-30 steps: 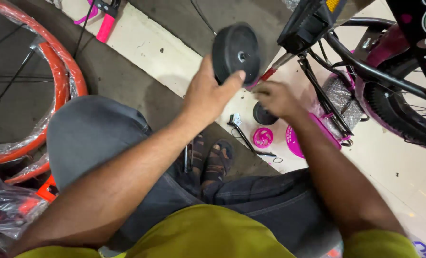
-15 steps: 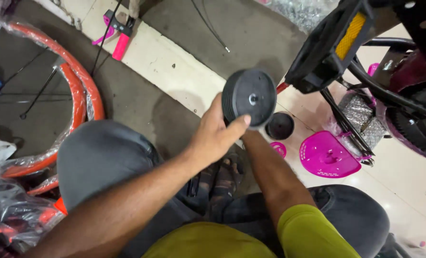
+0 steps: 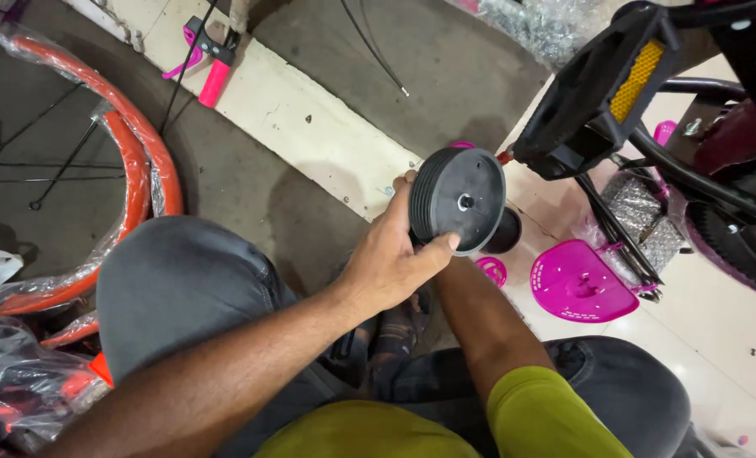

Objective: The person sits on the floor and assembles a bicycle training wheel: they unwrap a plastic-wrapped wheel, fit the black wheel onto a metal bracket, insert a bolt through the hub, tighten it with pliers, attach a pink decorative cover, and then use a screwdriver on the bracket while holding the wheel.

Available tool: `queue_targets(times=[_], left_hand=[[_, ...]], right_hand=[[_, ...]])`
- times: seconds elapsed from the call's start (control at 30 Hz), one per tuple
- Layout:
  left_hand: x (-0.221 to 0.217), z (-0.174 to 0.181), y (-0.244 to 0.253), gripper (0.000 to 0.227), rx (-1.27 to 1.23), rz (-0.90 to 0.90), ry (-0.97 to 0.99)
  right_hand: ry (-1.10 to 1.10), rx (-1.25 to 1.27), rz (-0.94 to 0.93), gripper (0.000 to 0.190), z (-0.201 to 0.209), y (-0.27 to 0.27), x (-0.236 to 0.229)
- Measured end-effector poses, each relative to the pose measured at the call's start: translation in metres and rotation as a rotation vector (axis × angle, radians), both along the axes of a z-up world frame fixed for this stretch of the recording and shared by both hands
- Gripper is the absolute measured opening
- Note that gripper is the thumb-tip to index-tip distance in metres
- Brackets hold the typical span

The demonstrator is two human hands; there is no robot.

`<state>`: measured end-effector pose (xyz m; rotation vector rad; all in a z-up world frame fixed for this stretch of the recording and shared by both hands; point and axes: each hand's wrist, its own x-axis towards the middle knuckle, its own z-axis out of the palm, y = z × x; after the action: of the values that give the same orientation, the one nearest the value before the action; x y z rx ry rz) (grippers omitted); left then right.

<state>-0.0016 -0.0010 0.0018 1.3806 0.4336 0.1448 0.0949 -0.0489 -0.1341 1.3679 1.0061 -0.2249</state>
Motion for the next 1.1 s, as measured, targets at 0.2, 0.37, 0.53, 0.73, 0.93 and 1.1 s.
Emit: queue_targets(times=[0.2,0.37,0.53,0.73,0.93,1.1], left_hand=[[-0.002,-0.005,-0.01,0.059,0.104,0.0,0.01],[-0.009,-0.022,-0.02,0.064,-0.008,-0.078,-0.155],[-0.02,-0.035,-0.023,0.076,-0.373,-0.161,-0.319],[-0.026,-0.045,-0.019,0.076,-0.489,-0.182,-0.319],[-0.015,-0.041,-0.025,0.068,-0.229,-0.136,-0.291],[-0.005,-0.024,-0.032,0.061,0.049,-0.07,-0.233]], right_hand=[[0.349,0.272,-0.234,0.04,0.032,-0.017,0.028],[0.615,0.514,-0.478,0.037,0.065,-0.06,0.046],[0.855,0.807,-0.741,0.033,0.106,-0.117,0.067],[0.928,1.154,-0.79,0.015,0.173,-0.158,0.073],[1.001,1.452,-0.832,0.014,0.18,-0.17,0.071],[1.007,1.462,-0.929,0.016,0.141,-0.191,0.106]])
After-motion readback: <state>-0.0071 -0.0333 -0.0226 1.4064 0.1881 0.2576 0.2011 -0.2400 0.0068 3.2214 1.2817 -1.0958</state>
